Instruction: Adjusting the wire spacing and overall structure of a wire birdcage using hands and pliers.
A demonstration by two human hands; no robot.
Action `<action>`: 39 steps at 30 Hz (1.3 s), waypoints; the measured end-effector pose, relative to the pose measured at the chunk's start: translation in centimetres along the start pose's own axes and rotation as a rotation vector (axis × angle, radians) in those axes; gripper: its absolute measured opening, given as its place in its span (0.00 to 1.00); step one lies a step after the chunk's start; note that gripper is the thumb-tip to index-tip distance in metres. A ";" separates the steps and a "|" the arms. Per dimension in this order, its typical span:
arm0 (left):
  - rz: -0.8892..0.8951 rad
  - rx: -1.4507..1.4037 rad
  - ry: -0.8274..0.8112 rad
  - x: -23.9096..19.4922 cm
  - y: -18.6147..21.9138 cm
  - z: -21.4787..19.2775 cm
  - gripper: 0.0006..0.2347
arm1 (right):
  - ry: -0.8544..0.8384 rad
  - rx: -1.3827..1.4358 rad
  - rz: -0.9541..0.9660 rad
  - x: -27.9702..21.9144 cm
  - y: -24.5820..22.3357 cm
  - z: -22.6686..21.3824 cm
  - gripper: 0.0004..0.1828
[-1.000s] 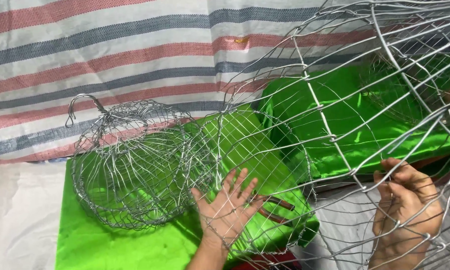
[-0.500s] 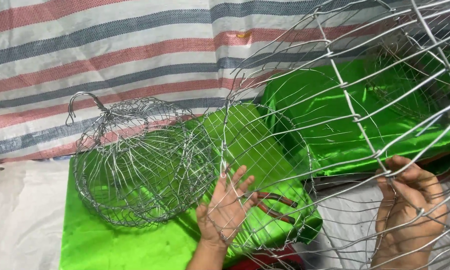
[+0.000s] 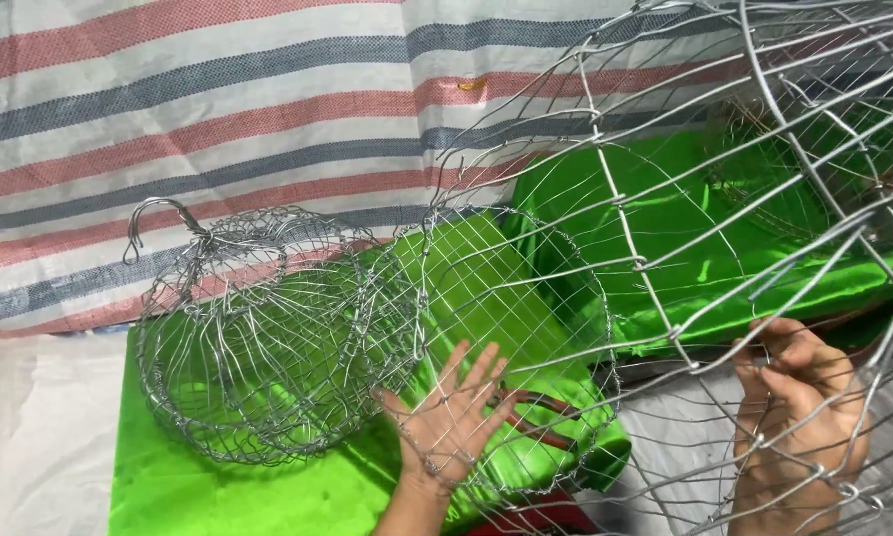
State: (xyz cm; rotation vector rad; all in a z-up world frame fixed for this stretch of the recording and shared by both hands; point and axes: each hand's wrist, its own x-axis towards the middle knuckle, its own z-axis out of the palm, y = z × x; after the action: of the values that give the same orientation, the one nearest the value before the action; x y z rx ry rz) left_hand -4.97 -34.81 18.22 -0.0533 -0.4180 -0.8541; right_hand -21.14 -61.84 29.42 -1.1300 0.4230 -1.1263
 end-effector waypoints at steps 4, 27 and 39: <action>-0.093 0.126 0.022 0.6 -1.8 -0.4 0.56 | 0.036 0.009 0.065 -0.9 -1.0 1.9 0.14; -0.005 -0.044 0.415 0.7 -2.1 2.3 0.33 | 0.108 -0.052 0.063 -1.6 -1.9 2.6 0.13; -0.035 -0.229 0.517 0.6 -1.8 2.2 0.29 | 0.129 -0.025 0.141 -0.7 -1.3 1.9 0.13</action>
State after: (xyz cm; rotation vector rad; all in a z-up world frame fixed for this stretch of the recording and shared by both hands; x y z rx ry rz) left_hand -6.70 -36.02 20.27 -0.0344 0.1649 -0.9111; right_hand -20.61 -60.26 31.19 -1.0358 0.6097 -1.0761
